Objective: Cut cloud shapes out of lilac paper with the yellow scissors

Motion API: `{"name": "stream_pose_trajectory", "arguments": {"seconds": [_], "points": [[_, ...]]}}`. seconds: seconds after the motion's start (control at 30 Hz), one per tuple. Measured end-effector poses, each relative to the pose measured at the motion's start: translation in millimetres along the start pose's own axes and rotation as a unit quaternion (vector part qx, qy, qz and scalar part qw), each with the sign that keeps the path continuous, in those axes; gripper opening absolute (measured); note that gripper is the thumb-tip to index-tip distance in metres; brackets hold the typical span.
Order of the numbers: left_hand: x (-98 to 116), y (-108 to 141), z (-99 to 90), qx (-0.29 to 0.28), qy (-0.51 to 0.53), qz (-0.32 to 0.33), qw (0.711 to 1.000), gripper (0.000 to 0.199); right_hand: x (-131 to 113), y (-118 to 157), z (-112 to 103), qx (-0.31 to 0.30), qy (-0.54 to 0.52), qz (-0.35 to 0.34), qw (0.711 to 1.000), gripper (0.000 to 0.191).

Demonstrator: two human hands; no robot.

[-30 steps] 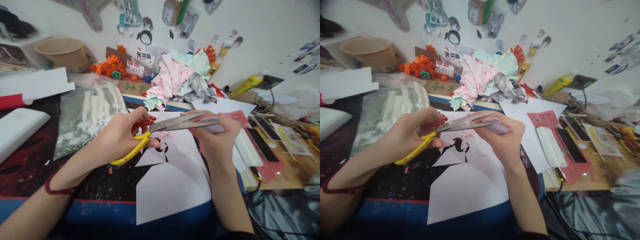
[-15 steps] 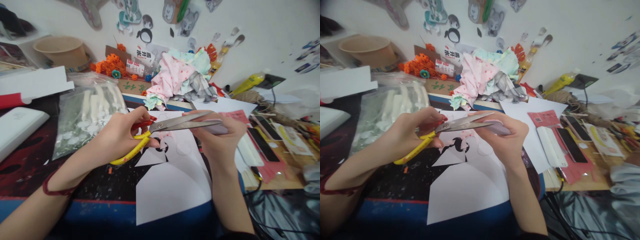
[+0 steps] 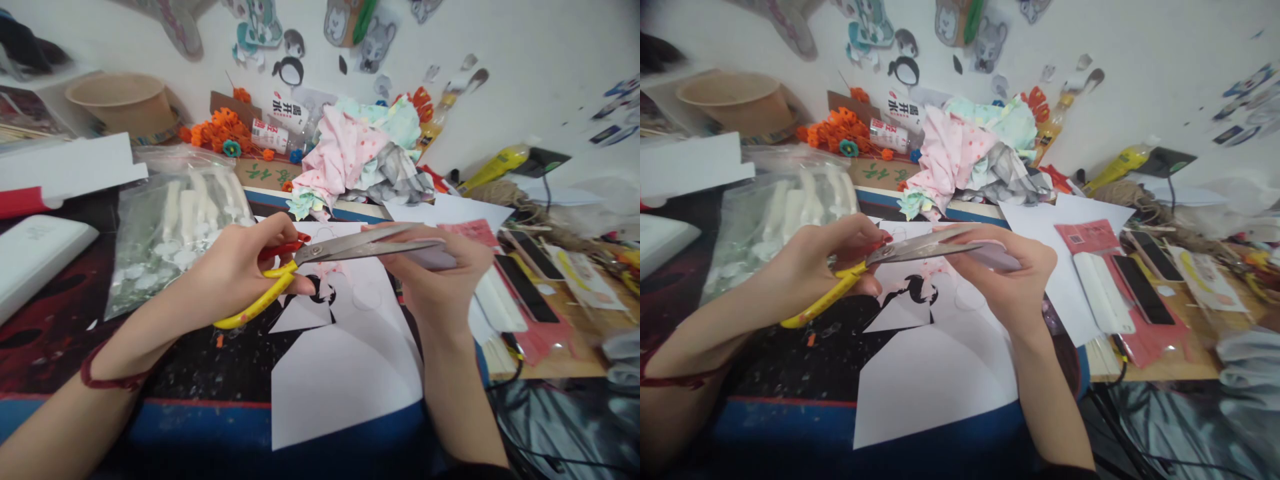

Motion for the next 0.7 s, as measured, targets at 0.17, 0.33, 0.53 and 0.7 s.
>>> {"name": "stream_pose_trajectory", "arguments": {"seconds": [0.17,0.33,0.53,0.7], "points": [[0.3,0.9,-1.6,0.016,-0.027,0.013,0.999,0.05,-1.2,0.0,-0.7,-0.005,-0.022,-0.012,1.0,0.026],[-1.2,0.5,-0.8,0.018,-0.026,0.018,0.999,0.05,0.0,0.7,-1.6,-0.007,0.001,0.004,1.0,0.022],[-3.3,1.0,-0.7,0.013,-0.033,0.019,0.999,0.049,-1.3,1.0,-0.9,-0.003,-0.021,-0.003,1.0,0.027],[-5.9,0.8,0.3,0.009,-0.042,0.021,0.999,0.05,-1.0,1.1,-1.0,-0.007,-0.005,-0.008,1.0,0.023]]}}
Point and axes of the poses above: each hand's wrist, its own y-axis away from the middle knuckle, its own z-axis out of the palm, x = y × z, the point moved 7 cm from there along -y, towards the middle knuckle, and after that the axes turned 8 degrees about -z, right-handed, at the moved point
